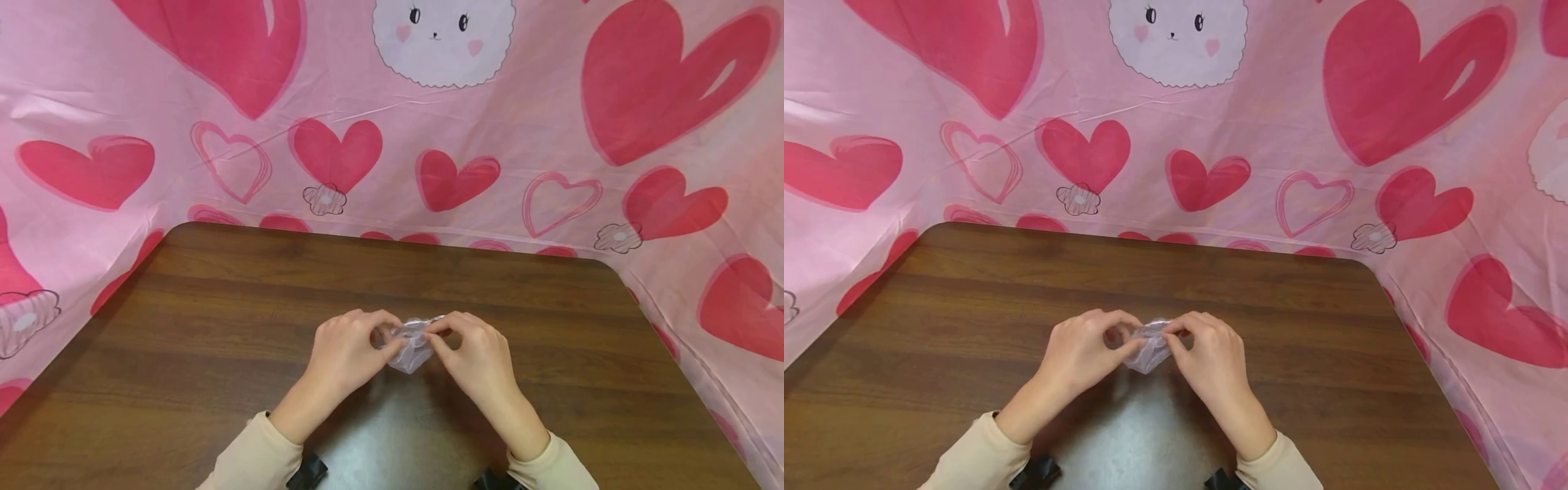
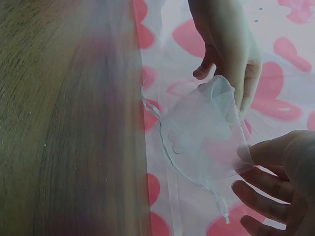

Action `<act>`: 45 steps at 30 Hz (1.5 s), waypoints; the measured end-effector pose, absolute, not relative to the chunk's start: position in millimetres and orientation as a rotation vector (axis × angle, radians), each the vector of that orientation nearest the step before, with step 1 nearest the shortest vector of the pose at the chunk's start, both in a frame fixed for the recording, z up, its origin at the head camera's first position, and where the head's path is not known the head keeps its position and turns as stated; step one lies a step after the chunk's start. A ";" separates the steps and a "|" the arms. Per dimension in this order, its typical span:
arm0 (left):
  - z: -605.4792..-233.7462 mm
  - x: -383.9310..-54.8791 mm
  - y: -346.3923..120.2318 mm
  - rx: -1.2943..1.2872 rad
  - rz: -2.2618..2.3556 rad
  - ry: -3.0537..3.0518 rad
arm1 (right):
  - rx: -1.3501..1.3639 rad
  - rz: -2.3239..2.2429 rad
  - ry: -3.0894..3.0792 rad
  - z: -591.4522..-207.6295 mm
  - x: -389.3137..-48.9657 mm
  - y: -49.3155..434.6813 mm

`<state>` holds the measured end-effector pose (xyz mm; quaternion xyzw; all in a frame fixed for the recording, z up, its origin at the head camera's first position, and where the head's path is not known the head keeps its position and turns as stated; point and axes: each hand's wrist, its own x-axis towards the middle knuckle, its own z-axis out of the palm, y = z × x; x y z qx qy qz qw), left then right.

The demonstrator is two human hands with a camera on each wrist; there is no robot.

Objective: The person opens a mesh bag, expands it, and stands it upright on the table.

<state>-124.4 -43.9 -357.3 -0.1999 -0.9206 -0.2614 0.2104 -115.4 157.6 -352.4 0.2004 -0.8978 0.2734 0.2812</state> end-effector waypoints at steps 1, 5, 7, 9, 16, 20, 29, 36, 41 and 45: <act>-357.2 -124.3 -43.6 -0.568 -0.732 -2.553 | 0.537 0.731 -2.407 -352.7 -115.2 157.4; -357.2 -123.9 -43.2 -0.601 -0.729 -2.516 | 0.548 0.743 -2.413 -353.5 -114.9 156.6; -357.3 -124.0 -43.5 -0.604 -0.720 -2.500 | 0.557 0.749 -2.408 -354.0 -114.9 156.4; -357.5 -124.2 -43.8 -0.597 -0.713 -2.498 | 0.569 0.754 -2.401 -354.4 -115.0 156.4; -356.3 -123.6 -44.6 -0.480 -0.735 -2.510 | 0.609 0.731 -2.381 -355.1 -115.6 157.0; -355.9 -123.6 -45.7 -0.427 -0.746 -2.480 | 0.611 0.725 -2.379 -354.9 -115.5 157.1; -357.4 -124.7 -47.5 -0.446 -0.761 -2.506 | 0.586 0.724 -2.372 -354.5 -115.8 157.8; -358.9 -124.4 -45.7 -0.533 -0.719 -2.600 | 0.547 0.713 -2.385 -353.5 -115.5 158.6; -358.1 -123.9 -45.0 -0.552 -0.724 -2.581 | 0.542 0.708 -2.404 -353.4 -115.6 157.9; -357.3 -123.9 -45.0 -0.568 -0.733 -2.562 | 0.565 0.707 -2.412 -353.9 -115.1 156.8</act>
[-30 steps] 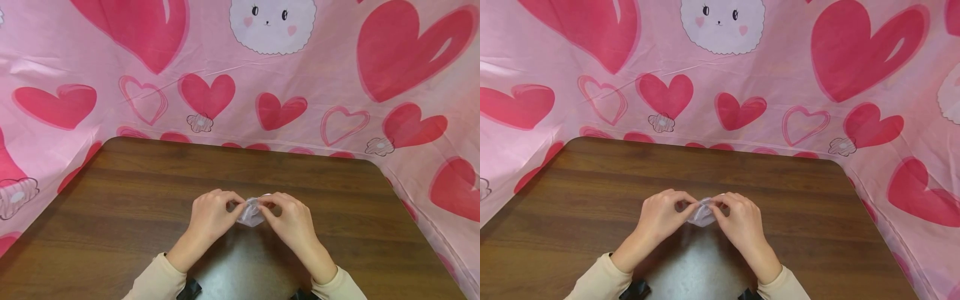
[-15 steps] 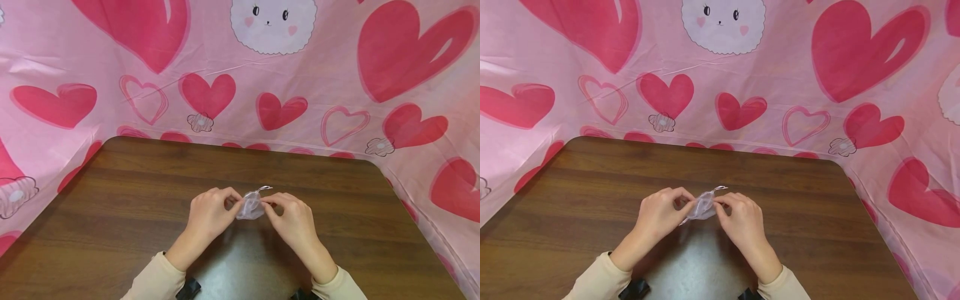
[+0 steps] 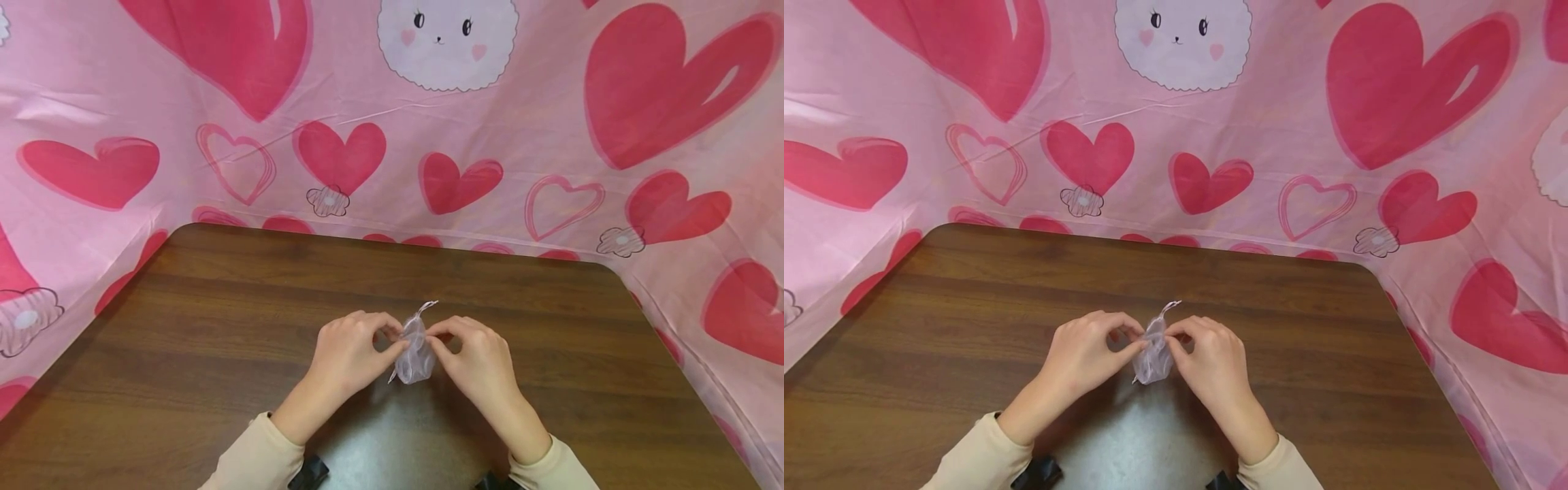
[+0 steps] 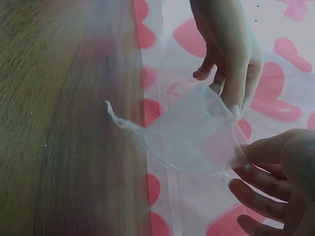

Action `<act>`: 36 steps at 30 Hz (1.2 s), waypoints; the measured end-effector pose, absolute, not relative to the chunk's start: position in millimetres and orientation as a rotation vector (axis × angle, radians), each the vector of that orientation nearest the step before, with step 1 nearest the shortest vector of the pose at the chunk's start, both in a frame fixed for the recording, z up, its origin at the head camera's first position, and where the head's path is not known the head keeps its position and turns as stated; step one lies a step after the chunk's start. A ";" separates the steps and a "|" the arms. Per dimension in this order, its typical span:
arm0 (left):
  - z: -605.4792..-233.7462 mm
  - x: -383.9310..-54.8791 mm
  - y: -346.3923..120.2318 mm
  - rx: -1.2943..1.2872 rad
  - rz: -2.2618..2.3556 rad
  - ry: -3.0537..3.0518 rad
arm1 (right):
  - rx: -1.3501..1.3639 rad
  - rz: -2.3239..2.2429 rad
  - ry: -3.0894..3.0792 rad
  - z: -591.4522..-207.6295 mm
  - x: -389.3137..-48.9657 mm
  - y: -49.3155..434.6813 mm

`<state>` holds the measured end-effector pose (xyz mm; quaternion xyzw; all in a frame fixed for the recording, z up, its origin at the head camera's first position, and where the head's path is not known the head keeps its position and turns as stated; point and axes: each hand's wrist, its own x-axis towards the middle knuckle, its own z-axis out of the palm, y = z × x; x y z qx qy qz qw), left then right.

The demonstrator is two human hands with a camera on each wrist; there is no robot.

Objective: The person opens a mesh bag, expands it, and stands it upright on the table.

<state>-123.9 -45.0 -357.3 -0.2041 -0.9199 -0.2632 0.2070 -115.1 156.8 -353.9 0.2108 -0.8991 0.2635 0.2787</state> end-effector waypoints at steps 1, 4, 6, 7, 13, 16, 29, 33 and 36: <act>-357.1 -123.9 -45.0 -0.577 -0.735 -2.559 | 0.575 0.709 -2.413 -354.1 -114.8 156.5; -356.9 -123.5 -45.0 -0.601 -0.742 -2.546 | 0.596 0.713 -2.410 -354.4 -114.2 155.8; -356.8 -123.4 -44.8 -0.605 -0.740 -2.534 | 0.604 0.712 -2.402 -354.4 -114.1 155.6; -356.9 -123.3 -44.7 -0.600 -0.737 -2.527 | 0.606 0.712 -2.398 -354.5 -114.1 155.6; -356.5 -122.7 -45.0 -0.506 -0.736 -2.484 | 0.610 0.710 -2.417 -354.8 -113.8 156.1; -355.8 -123.1 -45.7 -0.463 -0.761 -2.467 | 0.592 0.699 -2.465 -354.7 -113.2 155.9; -356.8 -123.4 -47.1 -0.461 -0.743 -2.506 | 0.515 0.690 -2.429 -352.9 -115.5 157.8; -357.1 -123.3 -45.3 -0.502 -0.729 -2.520 | 0.506 0.685 -2.425 -352.7 -115.2 157.6; -356.9 -123.3 -44.0 -0.527 -0.738 -2.503 | 0.516 0.686 -2.432 -352.9 -114.5 157.0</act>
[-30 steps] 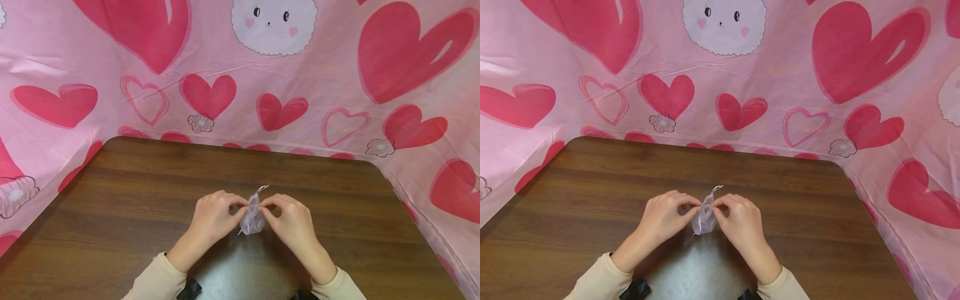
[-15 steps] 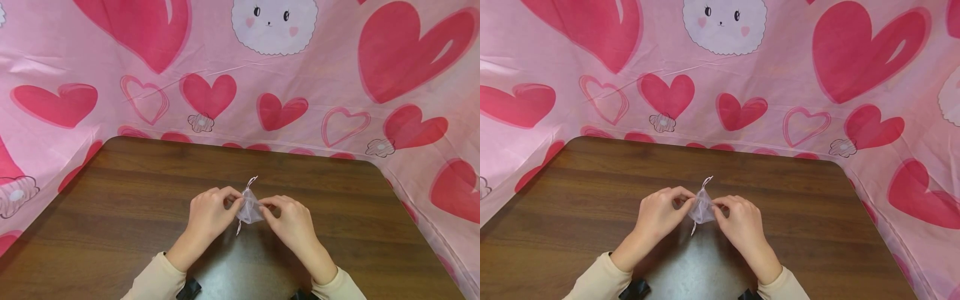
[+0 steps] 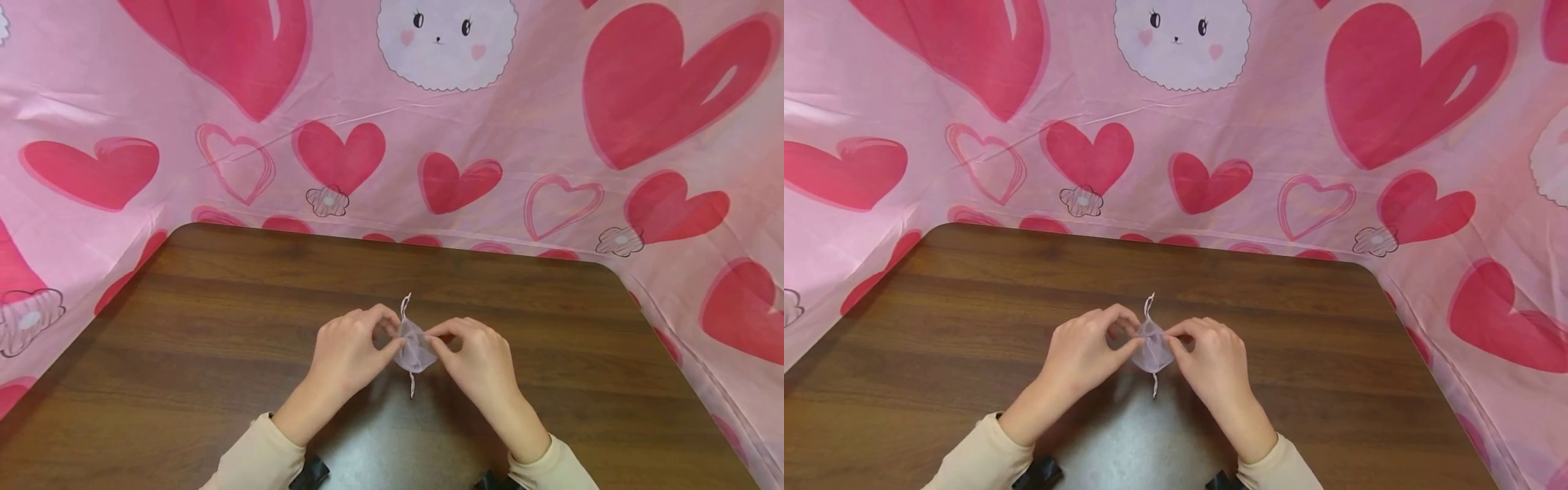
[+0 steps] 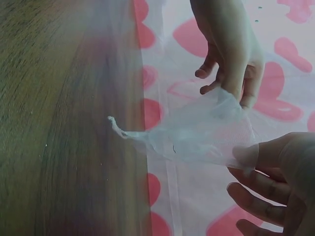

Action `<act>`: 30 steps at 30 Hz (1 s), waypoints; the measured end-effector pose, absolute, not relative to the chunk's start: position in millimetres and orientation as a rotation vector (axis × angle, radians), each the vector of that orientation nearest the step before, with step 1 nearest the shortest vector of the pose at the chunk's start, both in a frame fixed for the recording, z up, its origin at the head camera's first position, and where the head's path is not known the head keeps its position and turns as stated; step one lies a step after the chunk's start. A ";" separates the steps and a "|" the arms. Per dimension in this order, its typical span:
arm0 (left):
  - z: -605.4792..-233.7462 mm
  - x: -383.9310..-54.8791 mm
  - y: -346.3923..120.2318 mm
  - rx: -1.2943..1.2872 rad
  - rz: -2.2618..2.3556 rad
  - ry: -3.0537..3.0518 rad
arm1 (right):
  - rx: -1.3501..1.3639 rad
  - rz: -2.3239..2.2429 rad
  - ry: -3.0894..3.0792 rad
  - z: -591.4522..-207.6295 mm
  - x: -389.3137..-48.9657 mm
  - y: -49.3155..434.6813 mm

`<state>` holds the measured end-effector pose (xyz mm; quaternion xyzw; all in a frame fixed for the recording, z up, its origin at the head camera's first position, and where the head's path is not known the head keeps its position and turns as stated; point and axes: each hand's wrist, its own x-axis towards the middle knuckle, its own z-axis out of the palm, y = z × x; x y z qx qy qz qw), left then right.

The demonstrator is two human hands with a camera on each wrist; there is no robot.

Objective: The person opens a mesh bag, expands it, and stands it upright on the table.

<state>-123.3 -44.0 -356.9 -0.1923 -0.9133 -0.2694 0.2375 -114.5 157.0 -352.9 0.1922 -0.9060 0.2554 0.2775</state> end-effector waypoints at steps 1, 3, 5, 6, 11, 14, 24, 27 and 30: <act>-357.0 -123.5 -43.7 -0.535 -0.740 -2.494 | 0.524 0.687 -2.436 -353.0 -114.3 156.7; -357.3 -123.8 -43.5 -0.556 -0.738 -2.477 | 0.546 0.695 -2.438 -353.0 -114.0 155.8; -357.7 -123.9 -43.4 -0.577 -0.728 -2.460 | 0.570 0.704 -2.435 -352.9 -113.8 154.9; -358.0 -124.0 -43.4 -0.585 -0.720 -2.453 | 0.580 0.706 -2.431 -352.9 -113.8 154.5; -357.7 -124.4 -43.5 -0.551 -0.691 -2.427 | 0.600 0.720 -2.423 -352.5 -114.8 153.3; -357.2 -124.7 -44.0 -0.492 -0.681 -2.419 | 0.591 0.760 -2.455 -351.6 -113.7 152.1; -355.1 -123.4 -45.8 -0.350 -0.746 -2.401 | 0.530 0.910 -2.628 -347.2 -108.0 149.8; -355.1 -123.8 -46.0 -0.338 -0.754 -2.382 | 0.527 0.924 -2.640 -345.6 -106.4 149.2; -355.0 -124.1 -46.4 -0.319 -0.756 -2.365 | 0.533 0.920 -2.631 -344.1 -104.4 148.5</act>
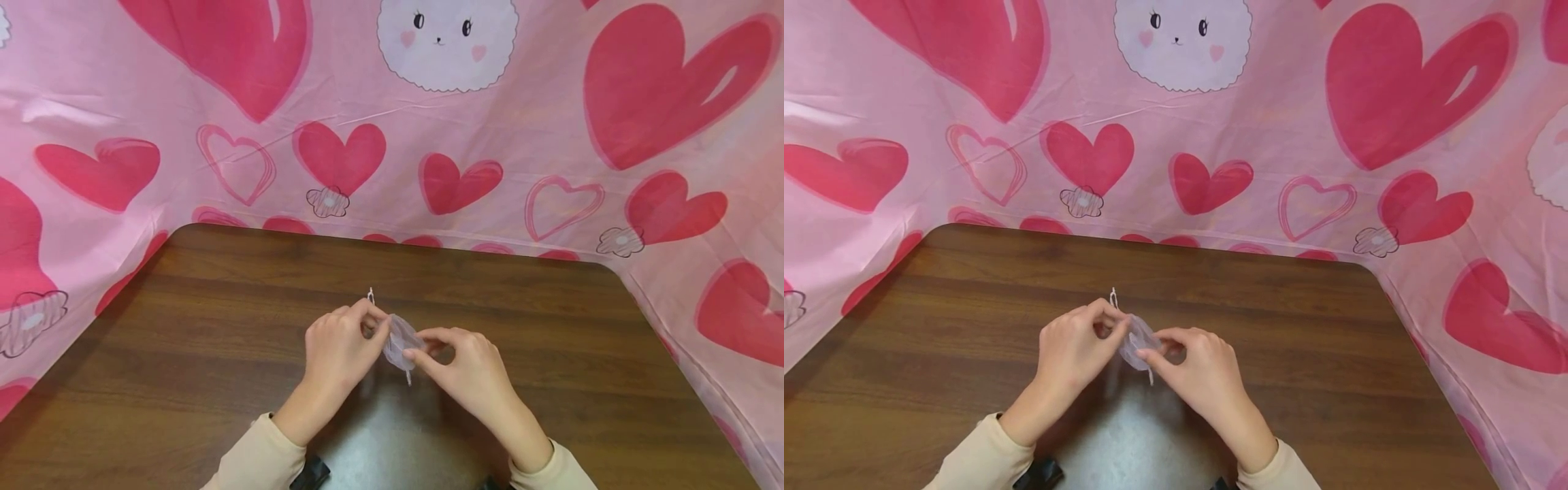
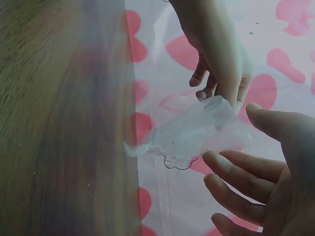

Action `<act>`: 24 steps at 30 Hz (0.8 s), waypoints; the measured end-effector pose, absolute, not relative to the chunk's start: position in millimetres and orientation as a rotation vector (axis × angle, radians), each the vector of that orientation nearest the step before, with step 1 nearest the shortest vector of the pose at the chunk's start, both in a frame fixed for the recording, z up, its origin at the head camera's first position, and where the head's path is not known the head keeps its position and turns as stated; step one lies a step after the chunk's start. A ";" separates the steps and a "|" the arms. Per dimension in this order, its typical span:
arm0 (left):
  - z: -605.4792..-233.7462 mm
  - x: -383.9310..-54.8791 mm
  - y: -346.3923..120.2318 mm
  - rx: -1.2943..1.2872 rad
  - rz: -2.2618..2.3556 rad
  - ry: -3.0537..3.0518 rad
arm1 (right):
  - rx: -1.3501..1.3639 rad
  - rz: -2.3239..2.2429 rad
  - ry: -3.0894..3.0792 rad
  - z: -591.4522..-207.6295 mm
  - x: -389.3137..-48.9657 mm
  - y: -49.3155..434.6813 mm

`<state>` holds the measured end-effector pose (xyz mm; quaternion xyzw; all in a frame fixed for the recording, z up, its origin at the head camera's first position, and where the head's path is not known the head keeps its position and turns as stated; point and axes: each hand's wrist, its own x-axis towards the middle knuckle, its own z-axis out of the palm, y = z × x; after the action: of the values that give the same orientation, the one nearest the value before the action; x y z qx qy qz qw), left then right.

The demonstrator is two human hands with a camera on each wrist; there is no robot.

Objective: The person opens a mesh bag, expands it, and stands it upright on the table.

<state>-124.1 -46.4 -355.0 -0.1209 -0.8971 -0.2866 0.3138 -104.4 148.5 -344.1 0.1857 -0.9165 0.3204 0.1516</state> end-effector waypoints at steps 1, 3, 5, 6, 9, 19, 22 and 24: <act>-355.1 -124.2 -46.6 -0.313 -0.760 -2.361 | 0.535 0.915 -2.626 -343.8 -103.7 148.4; -355.0 -124.3 -46.8 -0.304 -0.772 -2.357 | 0.530 0.900 -2.621 -343.1 -102.4 148.3; -354.8 -124.1 -46.7 -0.300 -0.790 -2.358 | 0.521 0.873 -2.617 -342.7 -101.8 148.5; -354.8 -124.1 -46.5 -0.300 -0.796 -2.357 | 0.514 0.855 -2.612 -342.8 -102.0 148.8; -354.5 -123.7 -45.7 -0.307 -0.798 -2.356 | 0.496 0.798 -2.573 -343.4 -104.1 150.5; -355.6 -122.9 -44.9 -0.354 -0.737 -2.422 | 0.453 0.701 -2.467 -345.9 -111.0 156.9; -356.7 -122.5 -44.2 -0.362 -0.724 -2.445 | 0.445 0.700 -2.470 -347.0 -112.1 157.9; -357.0 -122.4 -43.6 -0.373 -0.721 -2.452 | 0.442 0.707 -2.471 -347.5 -112.6 158.4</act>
<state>-122.4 -43.6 -357.0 -0.1386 -0.9126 -0.2684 0.2755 -112.6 158.4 -347.5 0.1635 -0.9140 0.2615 0.2637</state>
